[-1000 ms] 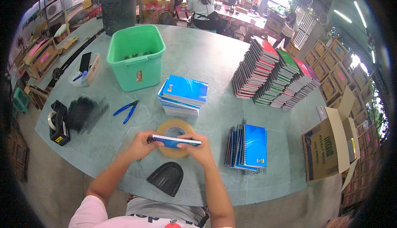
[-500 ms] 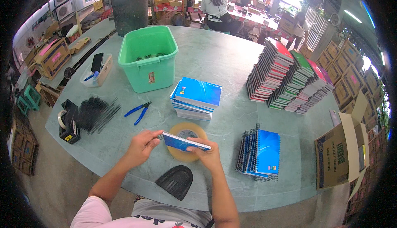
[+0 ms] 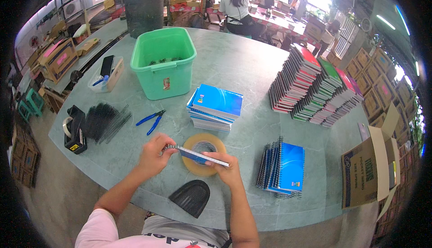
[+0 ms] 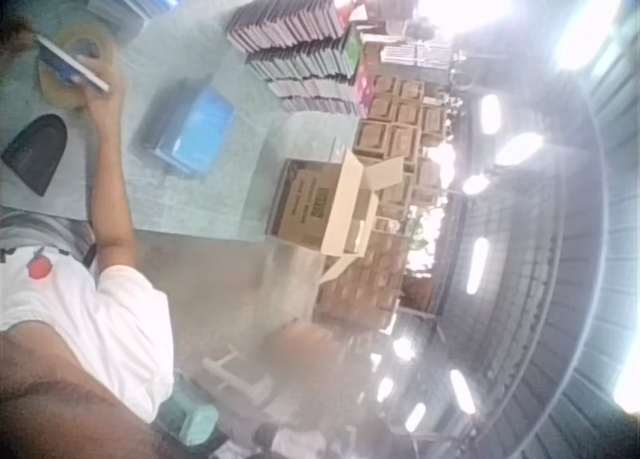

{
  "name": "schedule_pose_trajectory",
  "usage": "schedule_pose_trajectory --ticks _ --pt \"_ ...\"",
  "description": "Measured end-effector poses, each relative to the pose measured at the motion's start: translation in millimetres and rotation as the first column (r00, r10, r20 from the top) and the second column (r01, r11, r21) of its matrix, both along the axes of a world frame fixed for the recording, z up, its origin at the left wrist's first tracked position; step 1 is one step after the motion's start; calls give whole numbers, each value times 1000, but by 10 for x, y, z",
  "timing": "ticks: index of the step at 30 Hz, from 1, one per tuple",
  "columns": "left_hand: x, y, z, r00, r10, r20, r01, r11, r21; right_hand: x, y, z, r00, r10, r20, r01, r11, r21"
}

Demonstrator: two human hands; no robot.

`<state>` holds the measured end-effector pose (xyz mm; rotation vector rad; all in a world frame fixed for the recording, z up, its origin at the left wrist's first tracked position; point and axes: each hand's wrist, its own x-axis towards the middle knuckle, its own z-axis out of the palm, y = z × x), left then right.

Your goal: The person inserts a plastic spiral through the pre-punched holes of a notebook, trims the excess with pliers, and places the finished notebook onto a stack.

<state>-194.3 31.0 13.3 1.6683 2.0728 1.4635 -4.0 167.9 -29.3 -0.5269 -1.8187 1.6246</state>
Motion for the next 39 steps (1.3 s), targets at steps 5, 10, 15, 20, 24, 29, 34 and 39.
schedule_pose_trajectory --ticks 5,10,15,20,24,29,34,39 --pt "-284 0 80 966 -260 10 255 941 -220 12 25 -16 995 50 -86 -49 999 9" --pt "-170 38 267 978 -209 -20 202 964 -172 3 25 -35 999 12 -44 -16 995 -94" --pt "-308 35 180 938 -344 47 342 890 -303 13 -5 -18 998 -52 -26 47 985 -168" --pt "-285 25 139 971 -238 -12 233 957 -172 19 -8 24 999 -44 9 45 995 -90" --pt "-270 45 183 946 -228 -228 211 973 -96 23 -14 19 998 -60 -17 56 985 -162" --pt "542 -256 -250 893 -373 -254 293 907 -301 36 -1 -24 996 -88 17 89 991 -99" --pt "496 -304 -219 941 -338 10 335 928 -166 -29 -34 -37 992 -66 -107 53 991 -121" --pt "7 22 109 945 53 -323 -4 988 151 -2 9 -13 996 -67 -65 63 997 -49"
